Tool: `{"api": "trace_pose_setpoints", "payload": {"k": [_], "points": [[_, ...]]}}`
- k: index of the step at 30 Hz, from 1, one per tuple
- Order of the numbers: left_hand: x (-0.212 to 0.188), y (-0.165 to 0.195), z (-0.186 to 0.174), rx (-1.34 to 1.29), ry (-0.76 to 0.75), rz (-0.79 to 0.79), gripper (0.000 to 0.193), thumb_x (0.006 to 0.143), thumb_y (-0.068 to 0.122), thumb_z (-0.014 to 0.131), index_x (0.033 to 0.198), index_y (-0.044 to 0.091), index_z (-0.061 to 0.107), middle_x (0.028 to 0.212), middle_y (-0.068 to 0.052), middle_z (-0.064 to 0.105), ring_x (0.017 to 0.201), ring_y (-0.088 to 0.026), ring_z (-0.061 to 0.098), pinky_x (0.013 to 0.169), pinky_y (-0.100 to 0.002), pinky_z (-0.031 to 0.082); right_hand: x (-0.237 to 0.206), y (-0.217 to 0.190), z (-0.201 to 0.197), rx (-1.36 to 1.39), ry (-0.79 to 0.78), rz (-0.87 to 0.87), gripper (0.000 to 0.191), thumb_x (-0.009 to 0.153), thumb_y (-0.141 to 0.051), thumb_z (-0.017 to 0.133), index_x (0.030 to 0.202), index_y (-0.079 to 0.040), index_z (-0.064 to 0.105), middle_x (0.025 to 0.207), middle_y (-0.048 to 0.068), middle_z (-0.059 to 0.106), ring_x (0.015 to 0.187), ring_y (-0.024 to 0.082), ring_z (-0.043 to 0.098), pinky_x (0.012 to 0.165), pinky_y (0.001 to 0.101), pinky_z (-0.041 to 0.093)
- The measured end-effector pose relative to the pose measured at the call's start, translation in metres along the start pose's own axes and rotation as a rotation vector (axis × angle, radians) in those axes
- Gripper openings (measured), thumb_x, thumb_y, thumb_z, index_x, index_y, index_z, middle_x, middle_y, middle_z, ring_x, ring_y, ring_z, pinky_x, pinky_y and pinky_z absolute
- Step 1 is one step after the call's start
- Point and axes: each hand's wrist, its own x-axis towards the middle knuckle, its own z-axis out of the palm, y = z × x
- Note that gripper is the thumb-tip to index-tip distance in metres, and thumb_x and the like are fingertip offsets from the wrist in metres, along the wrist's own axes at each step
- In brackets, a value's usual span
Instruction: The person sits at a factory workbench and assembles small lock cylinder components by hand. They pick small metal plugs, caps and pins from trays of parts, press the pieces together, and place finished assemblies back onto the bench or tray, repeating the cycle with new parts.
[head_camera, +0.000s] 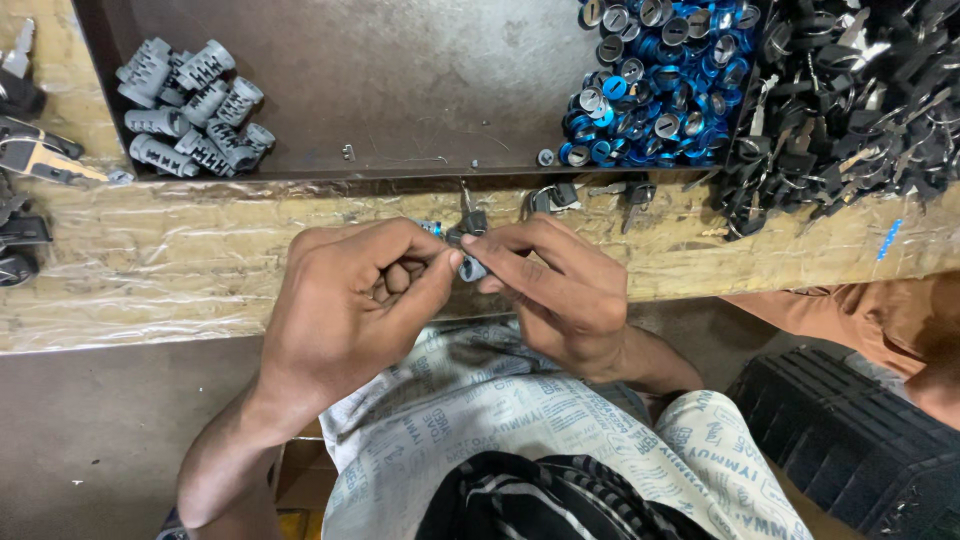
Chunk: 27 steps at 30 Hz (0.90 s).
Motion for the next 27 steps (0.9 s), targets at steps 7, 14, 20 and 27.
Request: {"api": "trace_pose_setpoints", "payload": {"k": [7, 14, 20, 27], "points": [[0.005, -0.011, -0.010, -0.468, -0.201, -0.284, 0.009, 0.096, 0.004, 0.071, 0.089, 0.000, 0.072, 0.065, 0.007, 0.056, 0.056, 0.003, 0.039, 0.045, -0.020, 0.026, 0.000, 0.002, -0.002, 0.238, -0.037, 0.097, 0.042, 0.088, 0.022, 0.066, 0.124, 0.001, 0.070, 0.109, 0.018, 0.072, 0.094, 0.024, 0.075, 0.069, 0.0259, 0.063], [-0.005, -0.012, -0.004, -0.019, -0.078, -0.035, 0.007, 0.095, 0.004, 0.071, 0.089, 0.000, 0.070, 0.058, 0.004, 0.054, 0.048, -0.002, 0.039, 0.044, -0.022, 0.025, 0.002, -0.001, 0.000, 0.013, -0.046, -0.054, 0.041, 0.086, 0.008, 0.080, 0.125, 0.004, 0.068, 0.103, 0.018, 0.071, 0.085, 0.023, 0.069, 0.069, 0.0330, 0.053], [-0.020, -0.023, 0.035, 0.148, 0.225, 0.110, 0.006, 0.103, 0.002, 0.070, 0.099, -0.002, 0.068, 0.077, -0.007, 0.064, 0.056, -0.008, 0.052, 0.047, -0.028, 0.036, 0.000, 0.000, 0.010, 0.045, 0.041, 0.059, 0.038, 0.087, 0.010, 0.078, 0.124, 0.004, 0.069, 0.096, 0.015, 0.071, 0.077, 0.021, 0.069, 0.066, 0.0302, 0.052], [-0.029, -0.017, 0.044, 0.202, 0.405, 0.403, 0.014, 0.097, 0.001, 0.068, 0.108, -0.006, 0.065, 0.101, -0.019, 0.064, 0.088, -0.030, 0.066, 0.073, -0.040, 0.056, 0.000, 0.004, 0.025, -0.307, 0.192, -0.472, 0.027, 0.086, 0.013, 0.071, 0.111, 0.019, 0.063, 0.095, 0.027, 0.070, 0.073, 0.027, 0.067, 0.057, 0.0336, 0.053]]}}
